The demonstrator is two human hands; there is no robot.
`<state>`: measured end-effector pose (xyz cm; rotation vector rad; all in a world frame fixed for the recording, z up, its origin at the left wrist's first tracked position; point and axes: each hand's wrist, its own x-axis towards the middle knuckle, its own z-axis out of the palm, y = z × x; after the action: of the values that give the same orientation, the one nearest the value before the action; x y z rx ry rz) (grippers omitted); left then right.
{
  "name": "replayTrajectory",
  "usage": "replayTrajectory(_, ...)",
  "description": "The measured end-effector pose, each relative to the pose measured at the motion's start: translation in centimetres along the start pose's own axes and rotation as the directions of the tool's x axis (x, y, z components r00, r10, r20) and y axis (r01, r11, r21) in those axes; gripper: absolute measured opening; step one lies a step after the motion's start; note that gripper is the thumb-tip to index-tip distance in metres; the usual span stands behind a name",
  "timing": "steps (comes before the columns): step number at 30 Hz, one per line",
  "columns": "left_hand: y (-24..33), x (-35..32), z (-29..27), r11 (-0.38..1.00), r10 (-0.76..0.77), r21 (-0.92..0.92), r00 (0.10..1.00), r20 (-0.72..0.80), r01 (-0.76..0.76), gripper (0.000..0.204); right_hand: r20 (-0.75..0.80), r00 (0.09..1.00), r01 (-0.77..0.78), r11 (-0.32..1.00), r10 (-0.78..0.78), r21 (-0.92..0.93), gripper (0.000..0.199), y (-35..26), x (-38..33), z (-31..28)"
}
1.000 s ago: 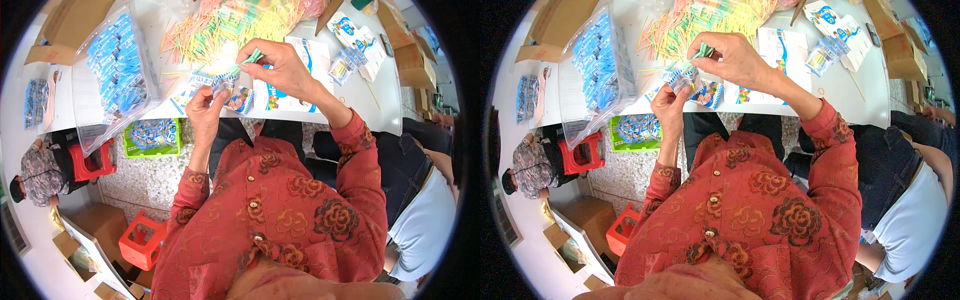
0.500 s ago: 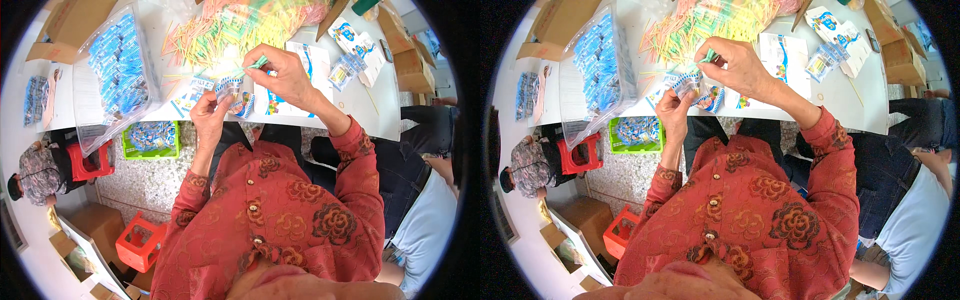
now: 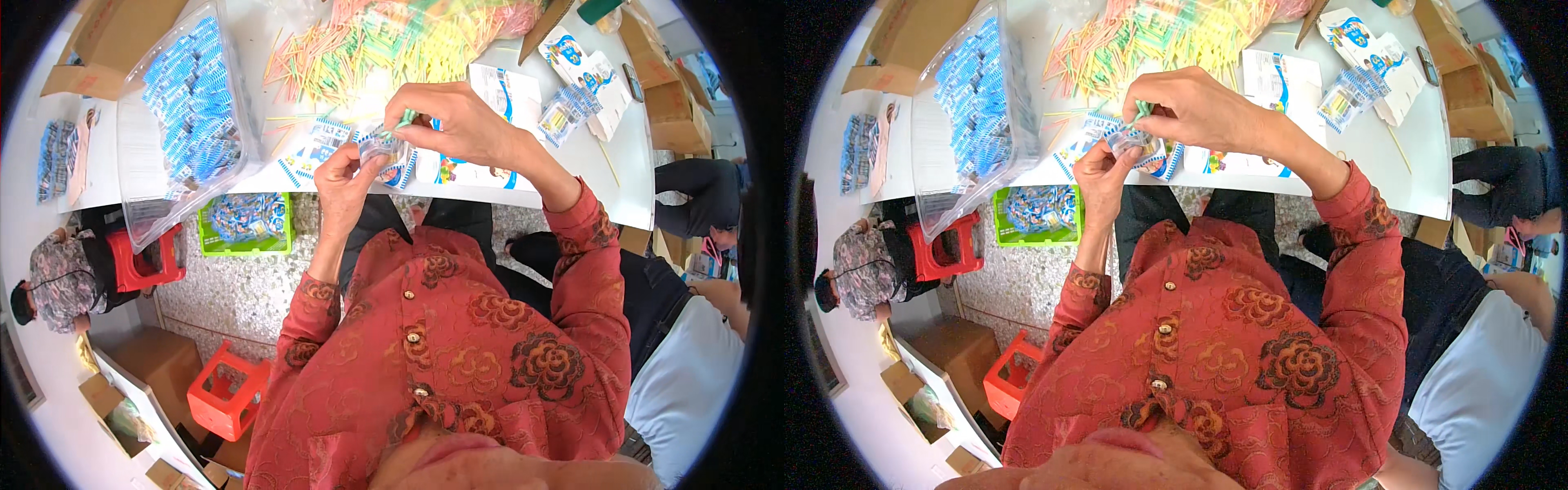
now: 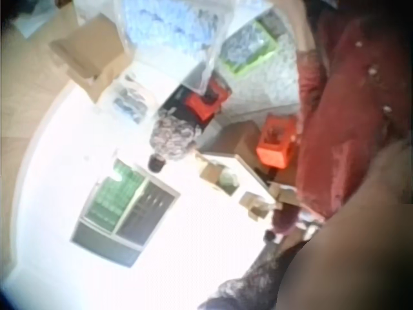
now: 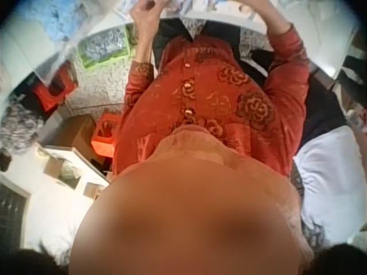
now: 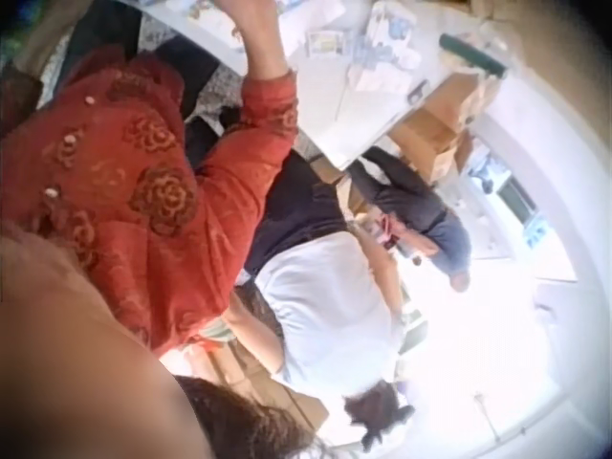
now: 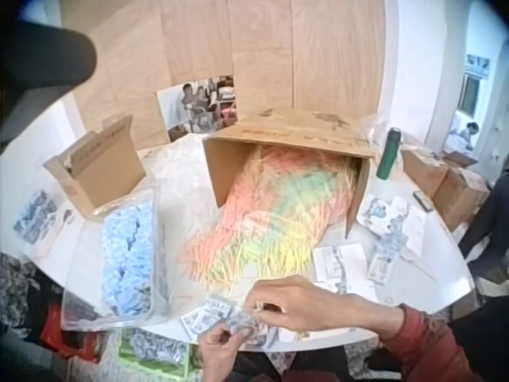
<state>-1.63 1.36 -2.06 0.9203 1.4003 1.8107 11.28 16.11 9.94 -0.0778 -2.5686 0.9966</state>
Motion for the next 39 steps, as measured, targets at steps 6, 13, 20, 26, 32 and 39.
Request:
replayTrajectory(6,0.4,0.3,0.3,0.999,-0.049,-0.003,0.998,0.028,0.049,0.008,0.001,1.000,-0.024,1.000,0.024,0.000,0.014,1.0,0.9,0.1)
replayTrajectory(13,0.8,0.1,1.1,0.992,-0.102,-0.074,0.995,0.011,0.102,0.009,-0.116,0.981,-0.149,0.987,0.156,0.067,0.014,2.0,0.7,0.5)
replayTrajectory(20,1.3,1.3,2.8,0.973,-0.168,-0.173,0.982,-0.089,0.151,0.010,-0.253,0.967,0.002,0.990,-0.039,-0.143,0.020,4.9,0.3,2.4)
replayTrajectory(26,0.2,1.8,2.5,0.986,-0.109,-0.134,0.989,-0.097,0.096,0.010,-0.267,0.963,-0.013,0.995,0.040,0.101,0.029,5.5,0.7,3.4)
replayTrajectory(32,0.2,1.5,2.9,0.987,-0.077,-0.142,0.996,-0.052,0.068,0.014,-0.131,0.969,-0.119,0.861,0.208,0.494,0.035,5.6,0.3,3.1)
replayTrajectory(39,0.6,1.1,1.7,0.988,-0.094,-0.126,0.993,-0.070,0.084,0.014,-0.037,0.951,-0.251,0.838,0.307,0.485,0.049,4.9,-2.4,3.8)
